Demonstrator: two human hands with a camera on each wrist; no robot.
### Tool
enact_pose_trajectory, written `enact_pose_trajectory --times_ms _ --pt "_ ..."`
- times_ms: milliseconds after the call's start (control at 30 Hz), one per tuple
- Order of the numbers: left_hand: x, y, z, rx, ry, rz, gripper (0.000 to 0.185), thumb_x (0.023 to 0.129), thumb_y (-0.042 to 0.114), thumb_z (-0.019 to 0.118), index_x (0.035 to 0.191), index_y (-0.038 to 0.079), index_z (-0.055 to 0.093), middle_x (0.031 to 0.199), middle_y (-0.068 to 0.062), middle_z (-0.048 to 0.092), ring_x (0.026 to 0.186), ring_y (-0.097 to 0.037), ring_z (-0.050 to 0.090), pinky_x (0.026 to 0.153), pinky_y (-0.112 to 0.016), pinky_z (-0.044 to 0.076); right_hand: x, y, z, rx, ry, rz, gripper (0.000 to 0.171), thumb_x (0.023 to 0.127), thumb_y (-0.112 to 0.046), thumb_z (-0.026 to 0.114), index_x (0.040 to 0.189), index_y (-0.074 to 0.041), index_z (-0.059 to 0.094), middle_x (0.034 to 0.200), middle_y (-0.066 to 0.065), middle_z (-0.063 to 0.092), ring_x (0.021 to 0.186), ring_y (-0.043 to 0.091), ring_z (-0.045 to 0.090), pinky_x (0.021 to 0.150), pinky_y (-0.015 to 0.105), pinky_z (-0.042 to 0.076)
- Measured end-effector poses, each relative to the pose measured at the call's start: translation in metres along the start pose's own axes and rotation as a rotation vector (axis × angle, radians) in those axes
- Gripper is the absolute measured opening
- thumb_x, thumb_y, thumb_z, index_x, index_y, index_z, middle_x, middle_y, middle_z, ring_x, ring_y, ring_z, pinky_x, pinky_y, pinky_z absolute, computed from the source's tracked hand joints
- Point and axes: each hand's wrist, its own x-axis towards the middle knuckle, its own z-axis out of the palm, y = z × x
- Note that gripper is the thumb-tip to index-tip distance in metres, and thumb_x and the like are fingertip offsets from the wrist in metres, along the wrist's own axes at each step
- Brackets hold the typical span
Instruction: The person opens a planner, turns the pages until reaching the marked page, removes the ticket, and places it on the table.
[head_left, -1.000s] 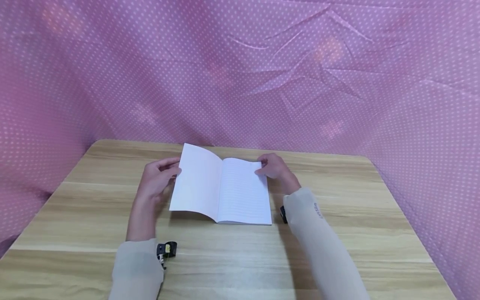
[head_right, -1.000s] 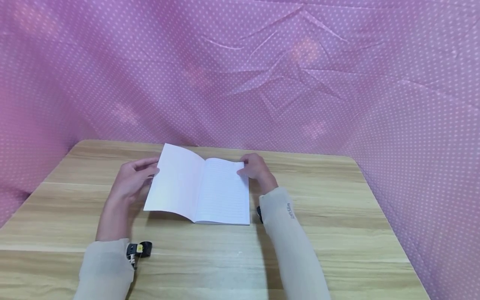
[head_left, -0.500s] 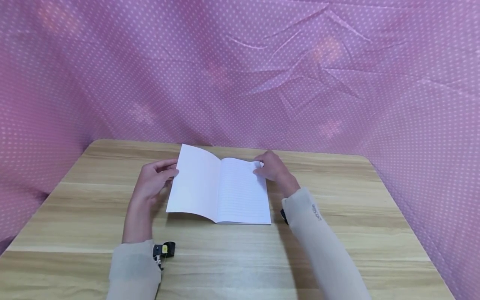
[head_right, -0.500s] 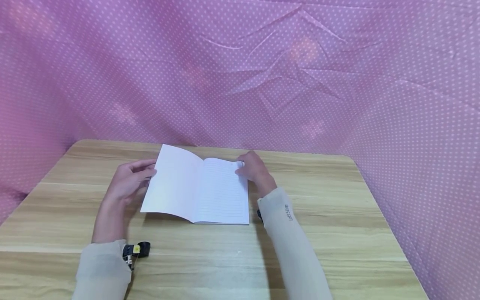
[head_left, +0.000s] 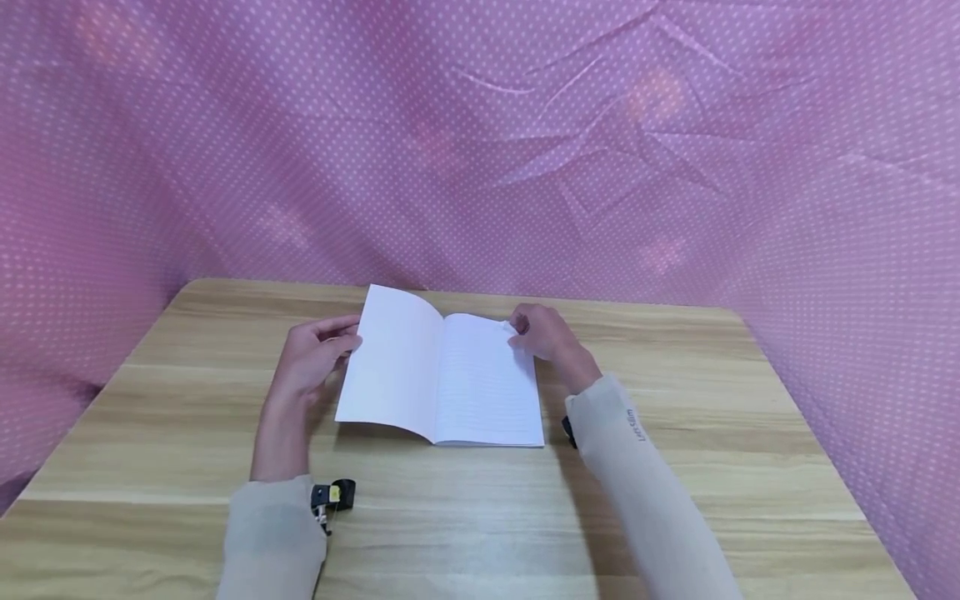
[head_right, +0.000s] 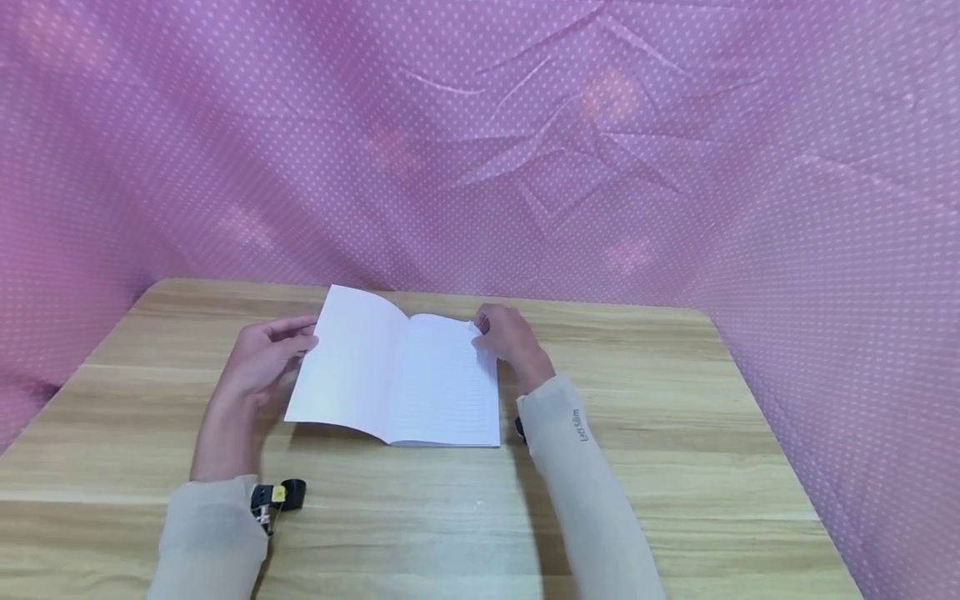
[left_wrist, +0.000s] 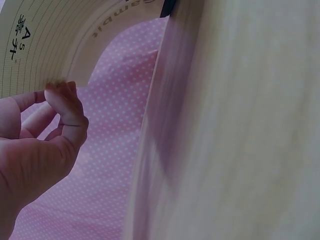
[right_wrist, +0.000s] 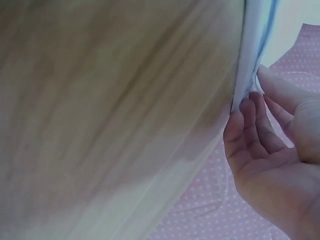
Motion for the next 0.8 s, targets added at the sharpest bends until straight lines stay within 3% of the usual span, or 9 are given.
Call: enact_pose_trajectory --times_ms 167,333,467,800 --pt "0.001 0.001 0.003 -0.007 -0.009 0.011 0.042 0.095 0.002 0.065 0.136 -0.005 0.06 0.11 -0.008 0.061 0.082 -0.01 0.055 0.067 -0.018 0.048 0.0 0.003 -0.003 0.139 -0.006 0.036 0.033 0.093 -0.009 0.073 0.124 -0.003 0.064 0.116 0.016 0.066 0.101 0.028 0.065 0.086 0.038 0.056" --pt "0.001 0.001 0.002 0.021 -0.005 0.008 0.042 0.095 0.003 0.064 0.136 -0.005 0.06 0.112 -0.01 0.059 0.084 -0.012 0.054 0.068 -0.019 0.049 -0.004 0.009 -0.005 0.445 -0.053 0.069 0.034 0.097 -0.002 0.066 0.13 0.004 0.06 0.113 0.021 0.063 0.086 0.027 0.067 0.076 0.036 0.061" --pt "0.0 0.001 0.001 0.033 -0.002 0.0 0.041 0.096 0.003 0.063 0.136 -0.004 0.06 0.113 -0.01 0.057 0.086 -0.012 0.055 0.069 -0.019 0.051 -0.01 0.012 -0.009 0.651 -0.094 0.115 0.039 0.097 0.004 0.062 0.135 0.006 0.056 0.11 0.019 0.06 0.084 0.026 0.066 0.079 0.038 0.061" --pt "-0.002 0.001 0.0 0.028 0.003 0.006 0.042 0.096 0.004 0.064 0.137 -0.005 0.059 0.111 -0.01 0.058 0.086 -0.011 0.056 0.068 -0.017 0.051 -0.012 0.013 -0.015 0.868 -0.131 0.131 0.037 0.1 -0.005 0.063 0.136 0.004 0.057 0.112 0.017 0.066 0.093 0.022 0.067 0.087 0.036 0.058"
